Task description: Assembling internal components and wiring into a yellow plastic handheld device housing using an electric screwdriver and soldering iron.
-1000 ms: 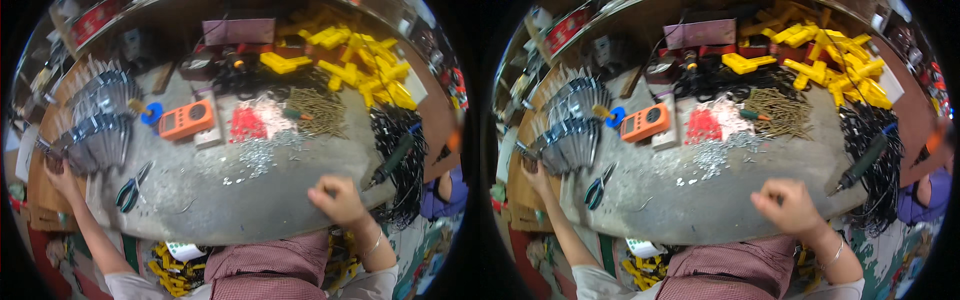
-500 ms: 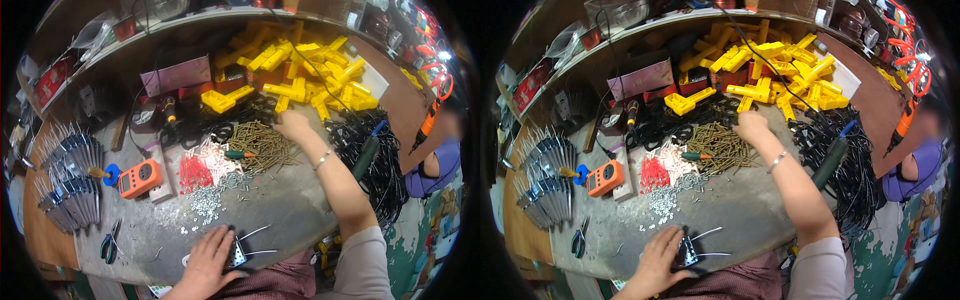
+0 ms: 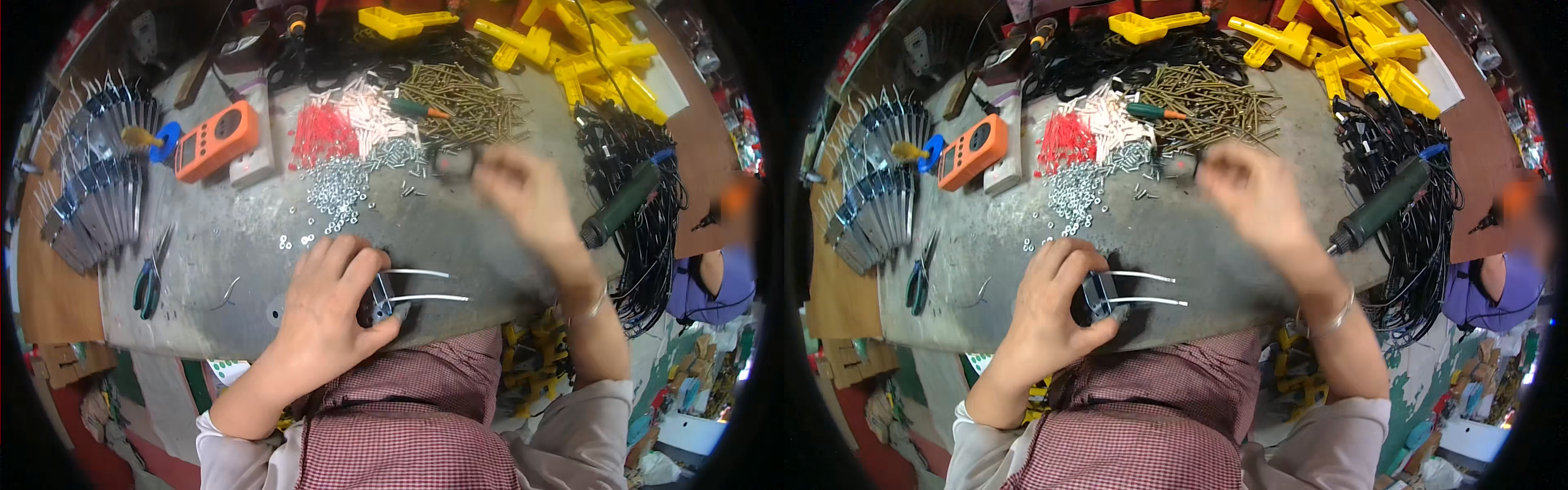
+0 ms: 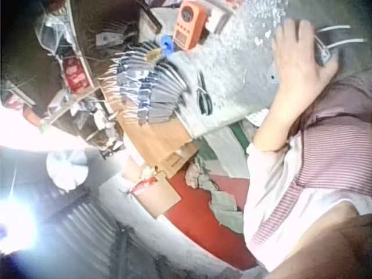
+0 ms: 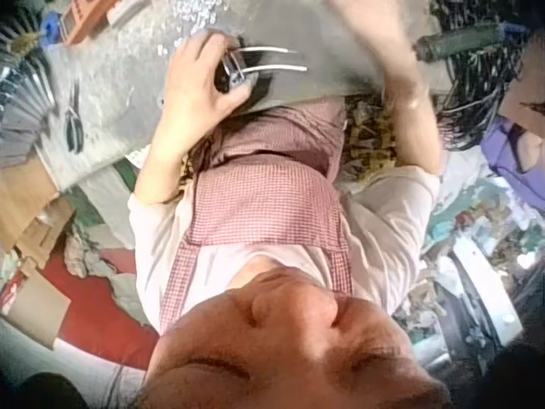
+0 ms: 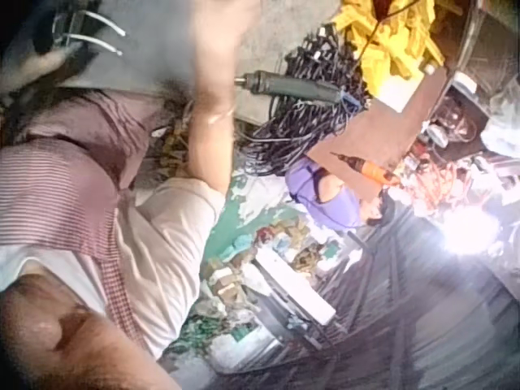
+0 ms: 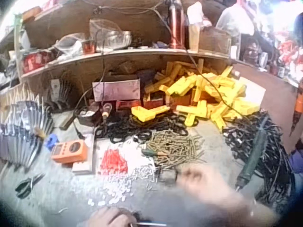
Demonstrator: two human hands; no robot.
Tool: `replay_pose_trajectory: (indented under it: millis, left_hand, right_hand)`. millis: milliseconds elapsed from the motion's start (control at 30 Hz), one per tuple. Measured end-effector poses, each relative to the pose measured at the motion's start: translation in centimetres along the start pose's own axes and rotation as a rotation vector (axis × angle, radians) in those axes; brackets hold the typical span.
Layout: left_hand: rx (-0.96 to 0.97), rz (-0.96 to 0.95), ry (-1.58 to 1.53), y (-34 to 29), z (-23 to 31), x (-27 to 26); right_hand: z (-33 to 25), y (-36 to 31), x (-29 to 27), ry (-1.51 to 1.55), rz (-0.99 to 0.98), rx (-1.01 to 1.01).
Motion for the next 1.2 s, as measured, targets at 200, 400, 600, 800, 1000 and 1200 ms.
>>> replay_pose_trajectory:
  millis: [200, 400, 600, 800, 1000, 1200]
  left_hand:
    - [-0.056, 0.086, 0.159, -0.1, 0.2, -0.1]
    - [-0.026, 0.05, 0.309, -0.3, 1.3, 0.9]
    - [0.138, -0.075, 0.018, -0.7, 1.6, 2.0]
    - [0.191, -0.027, 0.11, -0.7, 1.0, 3.6]
    - [0.153, -0.036, 0.041, -1.0, 0.9, 3.1]
    - [0.202, -0.03, -0.016, -1.2, 0.6, 3.3]
  right_hand:
    - [1.0, -7.8, 2.7, 0.503, -0.205, 0.399]
    - [-1.1, -10.6, 4.8, 0.066, 0.053, 0.094]
    - [-3.9, -11.5, 5.8, -0.319, -0.202, -0.333]
    - [-3.9, -8.3, 4.3, -0.573, -0.411, -0.418]
    - [-3.1, 7.6, -4.4, -0.893, -0.128, -0.446]
    - [-3.1, 26.9, -7.6, -1.312, 0.271, -0.633]
Point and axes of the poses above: each hand's wrist, its own y-axis towards the middle knuckle, its own x-axis out of the palm, z = x × y, the point moved 4 cm from there along y, towards the middle knuckle, and after that the axes turned 5 degrees about y, right-handed, at the moved point
